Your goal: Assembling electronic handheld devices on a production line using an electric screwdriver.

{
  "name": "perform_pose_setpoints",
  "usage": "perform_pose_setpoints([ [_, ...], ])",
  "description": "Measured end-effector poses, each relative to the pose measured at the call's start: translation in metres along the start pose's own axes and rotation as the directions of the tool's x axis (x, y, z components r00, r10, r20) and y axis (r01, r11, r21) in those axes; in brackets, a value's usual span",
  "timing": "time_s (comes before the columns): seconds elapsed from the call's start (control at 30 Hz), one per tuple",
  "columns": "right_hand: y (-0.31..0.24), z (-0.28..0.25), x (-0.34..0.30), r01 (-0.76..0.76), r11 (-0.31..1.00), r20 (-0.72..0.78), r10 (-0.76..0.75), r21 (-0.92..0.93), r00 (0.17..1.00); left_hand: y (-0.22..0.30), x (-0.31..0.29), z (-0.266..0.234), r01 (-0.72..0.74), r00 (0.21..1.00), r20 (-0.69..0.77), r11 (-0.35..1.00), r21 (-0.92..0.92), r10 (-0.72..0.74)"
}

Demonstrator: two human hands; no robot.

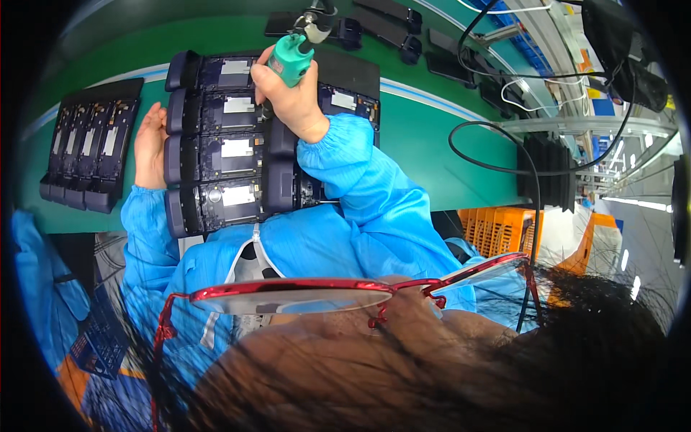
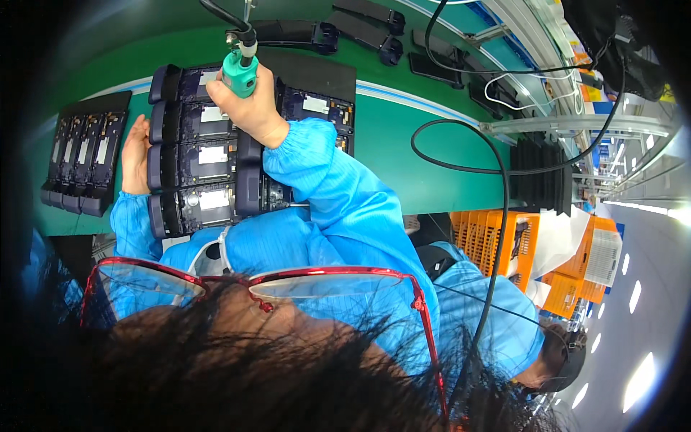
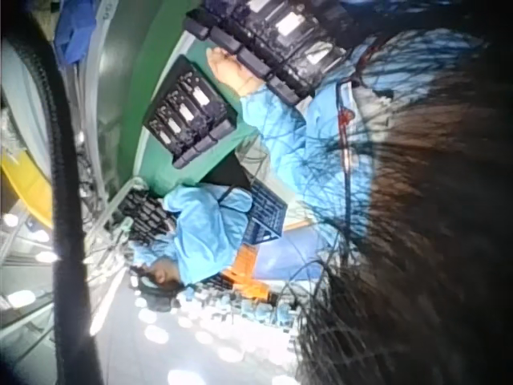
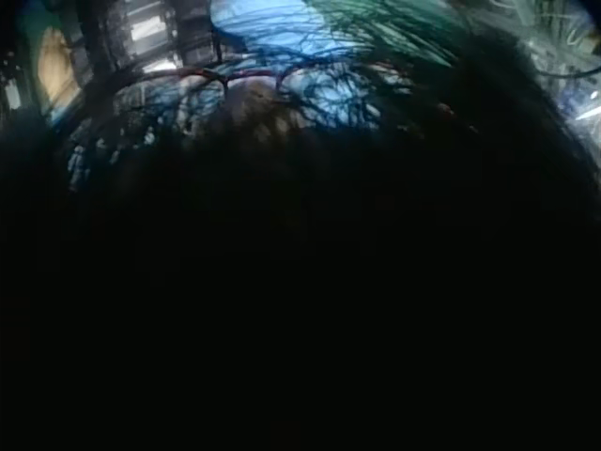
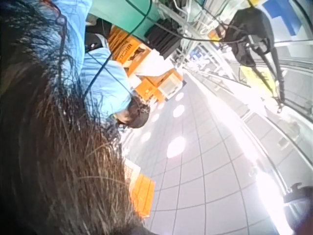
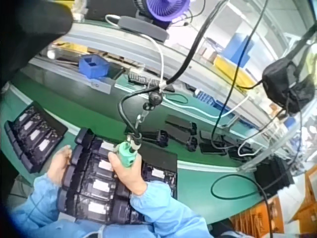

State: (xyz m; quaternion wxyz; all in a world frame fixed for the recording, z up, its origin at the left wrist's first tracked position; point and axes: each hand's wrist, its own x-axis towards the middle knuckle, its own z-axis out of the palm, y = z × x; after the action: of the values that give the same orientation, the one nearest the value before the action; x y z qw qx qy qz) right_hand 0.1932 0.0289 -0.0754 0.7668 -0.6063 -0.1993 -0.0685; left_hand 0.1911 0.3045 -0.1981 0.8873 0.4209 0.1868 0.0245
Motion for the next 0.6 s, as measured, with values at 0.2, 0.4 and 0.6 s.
perform_pose_setpoints([
  [0.2,-0.029,-0.01,-0.002,-0.076,0.996,-0.063,0.073,-0.052,0.995,0.008,-0.008,0.007,-0.032,0.998,-0.052,0.995,0.097,0.037],
  [0.4,-0.032,-0.024,0.003,-0.093,0.996,-0.064,0.092,-0.016,0.994,0.007,-0.029,0.034,0.005,0.999,-0.035,0.995,-0.101,-0.009],
  [0.6,-0.046,-0.007,0.021,0.023,0.987,-0.104,-0.007,0.159,0.995,0.03,-0.026,0.02,0.049,0.976,-0.185,0.945,-0.323,-0.114],
])
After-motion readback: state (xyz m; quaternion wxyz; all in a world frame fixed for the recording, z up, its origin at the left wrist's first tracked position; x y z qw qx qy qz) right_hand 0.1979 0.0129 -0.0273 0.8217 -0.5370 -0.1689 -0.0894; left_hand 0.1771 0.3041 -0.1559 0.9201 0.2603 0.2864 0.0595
